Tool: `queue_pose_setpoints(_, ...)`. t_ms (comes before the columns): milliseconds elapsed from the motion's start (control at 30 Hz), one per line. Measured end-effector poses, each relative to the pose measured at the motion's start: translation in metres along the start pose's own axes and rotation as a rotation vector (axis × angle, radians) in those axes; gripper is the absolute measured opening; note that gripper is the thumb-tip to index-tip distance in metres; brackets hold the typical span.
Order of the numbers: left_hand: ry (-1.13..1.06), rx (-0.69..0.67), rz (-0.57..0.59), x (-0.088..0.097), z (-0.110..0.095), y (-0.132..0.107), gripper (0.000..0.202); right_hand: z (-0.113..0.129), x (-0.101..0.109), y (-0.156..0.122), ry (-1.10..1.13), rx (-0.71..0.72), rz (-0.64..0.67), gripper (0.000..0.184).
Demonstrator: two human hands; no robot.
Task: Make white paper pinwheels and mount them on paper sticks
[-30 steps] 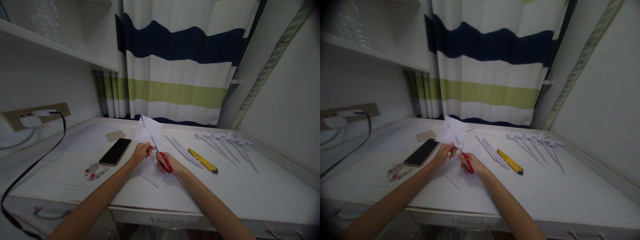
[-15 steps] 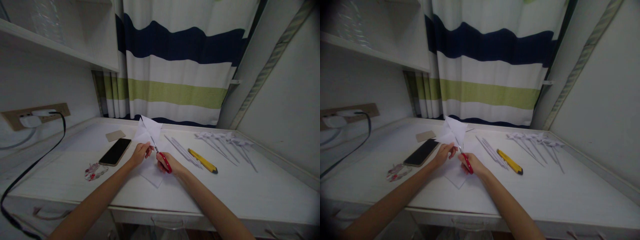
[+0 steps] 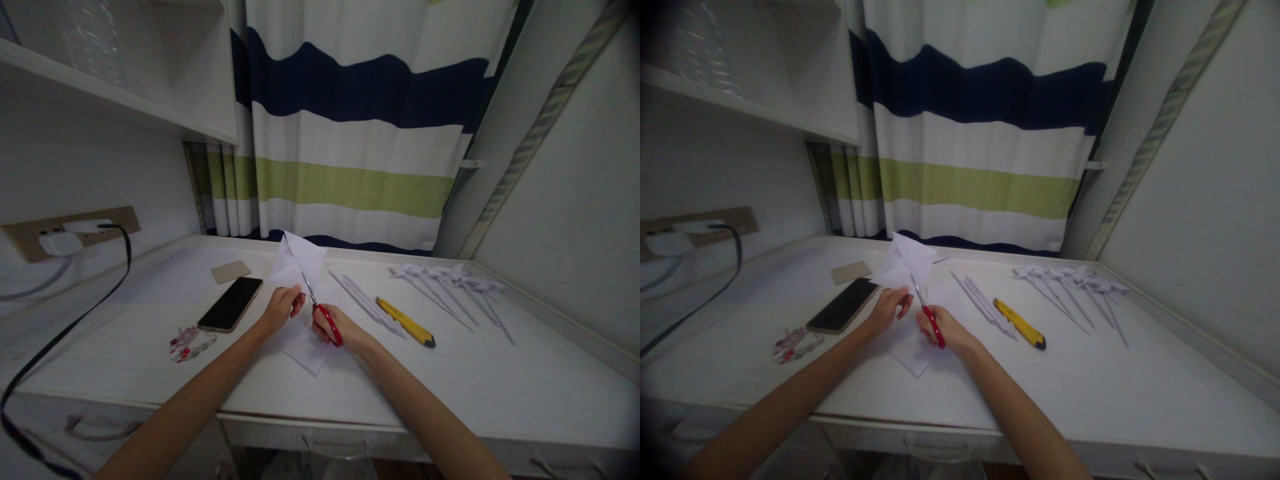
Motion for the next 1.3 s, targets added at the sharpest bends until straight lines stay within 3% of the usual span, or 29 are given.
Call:
queue_pose_setpoints(667, 0.039, 0.045, 0.041, -0.004, 0.005, -0.002, 0.039, -0.002, -0.002, 0.003, 0.121, 0.023, 0.007, 0.024)
queue_pose_setpoints(1300, 0.027, 0.011, 0.037, -0.004, 0.007, -0.001, 0.040, -0.007, 0.005, 0.003, -0.061, -0.016, -0.062, 0.024)
Point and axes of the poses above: each hand's wrist, its own y-axis towards the middle knuckle, its own x-axis out of the back of the hand, z = x × y, the point moved 5 cm from there along y, towards the middle knuckle, and after that the axes turned 1 degree about x, right-handed, at the moved point
